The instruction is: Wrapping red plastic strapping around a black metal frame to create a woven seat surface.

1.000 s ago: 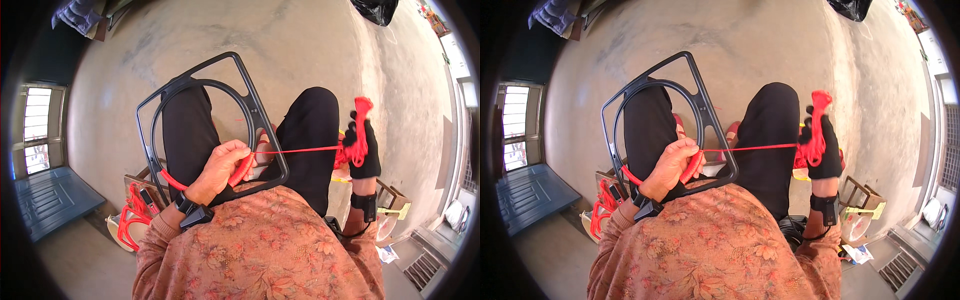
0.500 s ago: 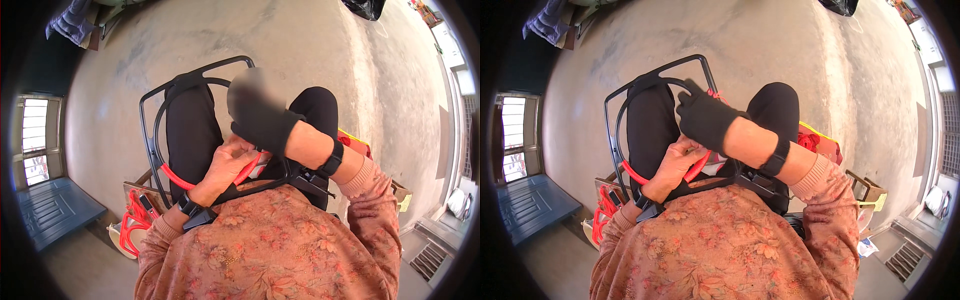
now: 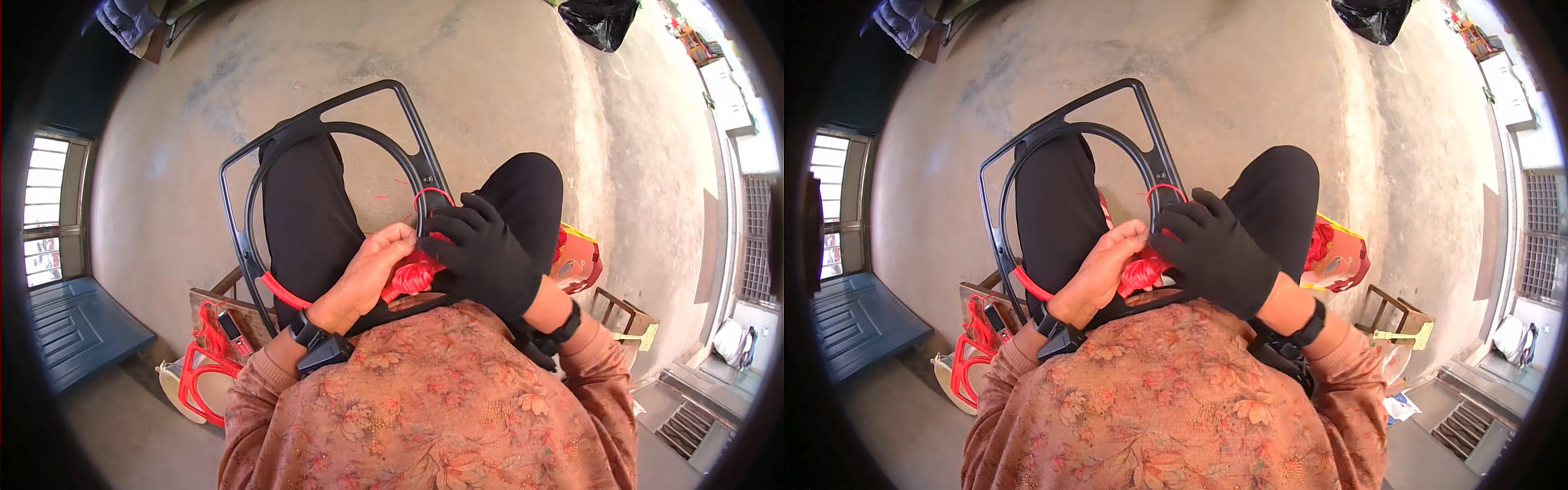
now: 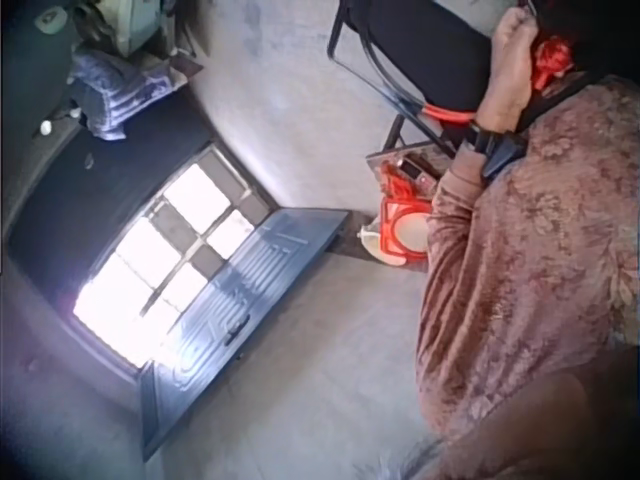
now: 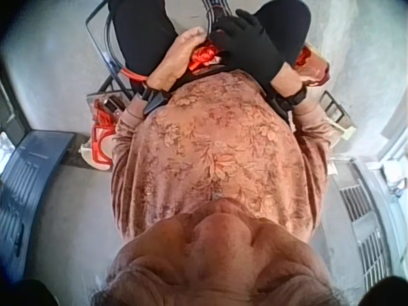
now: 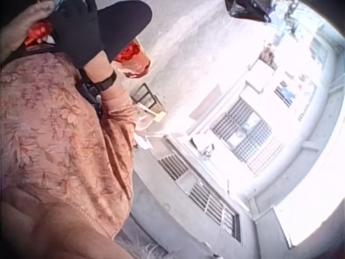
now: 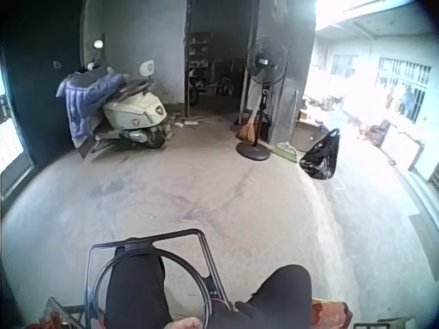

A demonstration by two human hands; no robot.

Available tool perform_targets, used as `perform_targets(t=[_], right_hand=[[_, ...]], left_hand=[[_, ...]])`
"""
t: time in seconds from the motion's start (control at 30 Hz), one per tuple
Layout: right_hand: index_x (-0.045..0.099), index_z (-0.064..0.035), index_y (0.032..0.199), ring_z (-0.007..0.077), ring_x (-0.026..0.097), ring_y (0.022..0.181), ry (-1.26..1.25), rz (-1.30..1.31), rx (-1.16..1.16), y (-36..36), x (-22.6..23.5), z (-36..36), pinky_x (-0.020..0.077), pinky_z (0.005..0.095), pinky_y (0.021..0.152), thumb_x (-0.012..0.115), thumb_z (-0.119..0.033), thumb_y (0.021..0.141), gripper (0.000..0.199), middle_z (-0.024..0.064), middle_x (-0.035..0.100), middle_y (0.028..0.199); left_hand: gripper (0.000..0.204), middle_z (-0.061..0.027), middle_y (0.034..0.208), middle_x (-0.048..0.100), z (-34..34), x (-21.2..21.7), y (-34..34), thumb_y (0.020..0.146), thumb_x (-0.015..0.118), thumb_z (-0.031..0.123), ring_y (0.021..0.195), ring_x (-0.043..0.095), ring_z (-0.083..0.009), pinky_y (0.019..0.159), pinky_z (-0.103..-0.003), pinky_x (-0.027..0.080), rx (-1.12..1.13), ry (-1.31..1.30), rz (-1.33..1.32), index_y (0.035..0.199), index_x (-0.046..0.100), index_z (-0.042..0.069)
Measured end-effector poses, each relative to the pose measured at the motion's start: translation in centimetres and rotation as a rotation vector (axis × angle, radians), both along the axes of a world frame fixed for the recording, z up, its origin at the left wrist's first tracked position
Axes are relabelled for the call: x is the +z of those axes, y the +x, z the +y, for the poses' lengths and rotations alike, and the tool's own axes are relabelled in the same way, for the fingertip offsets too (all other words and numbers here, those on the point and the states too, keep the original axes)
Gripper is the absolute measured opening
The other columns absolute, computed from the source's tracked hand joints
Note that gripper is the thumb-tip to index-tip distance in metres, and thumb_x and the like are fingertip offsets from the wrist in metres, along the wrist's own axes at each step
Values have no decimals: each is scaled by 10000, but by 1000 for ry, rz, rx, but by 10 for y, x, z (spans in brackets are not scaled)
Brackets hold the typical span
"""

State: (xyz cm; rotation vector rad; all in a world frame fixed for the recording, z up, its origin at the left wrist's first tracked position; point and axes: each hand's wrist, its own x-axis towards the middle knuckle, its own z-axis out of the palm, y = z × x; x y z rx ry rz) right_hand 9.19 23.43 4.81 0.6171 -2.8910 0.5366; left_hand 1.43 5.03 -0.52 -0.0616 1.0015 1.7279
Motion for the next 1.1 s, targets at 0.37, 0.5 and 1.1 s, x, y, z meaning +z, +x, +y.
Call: perform_targets(t=[0.37, 0.5, 1.1], right_hand=[[466, -35, 1307, 185, 602, 1017, -1961, -148, -756, 99, -5, 35, 518, 339, 850, 418, -283, 1000, 398, 112, 590, 1193], [484, -29, 1305, 198, 589, 1016, -2049, -106, -823, 129, -30, 64, 495, 315, 855, 444, -243, 995, 379, 113, 590, 1187], [434, -55, 1358, 191, 647, 843, -702, -68, -579, -29, -1, 29, 517, 321, 725, 624, -189, 860, 550, 131, 660, 988]], left_hand=[[192, -74, 812, 638, -17, 1, -10, 972, 525, 206, 649, 623, -118, 543, -234, 530, -150, -60, 71, 884, 561, 39], [209, -99, 806, 642, -17, -3, -8, 981, 501, 214, 628, 624, -138, 531, -246, 532, -132, -16, 58, 872, 546, 42], [65, -92, 888, 664, -16, -24, 4, 879, 639, 45, 738, 647, -145, 660, -261, 553, 15, -95, 205, 885, 610, -14]])
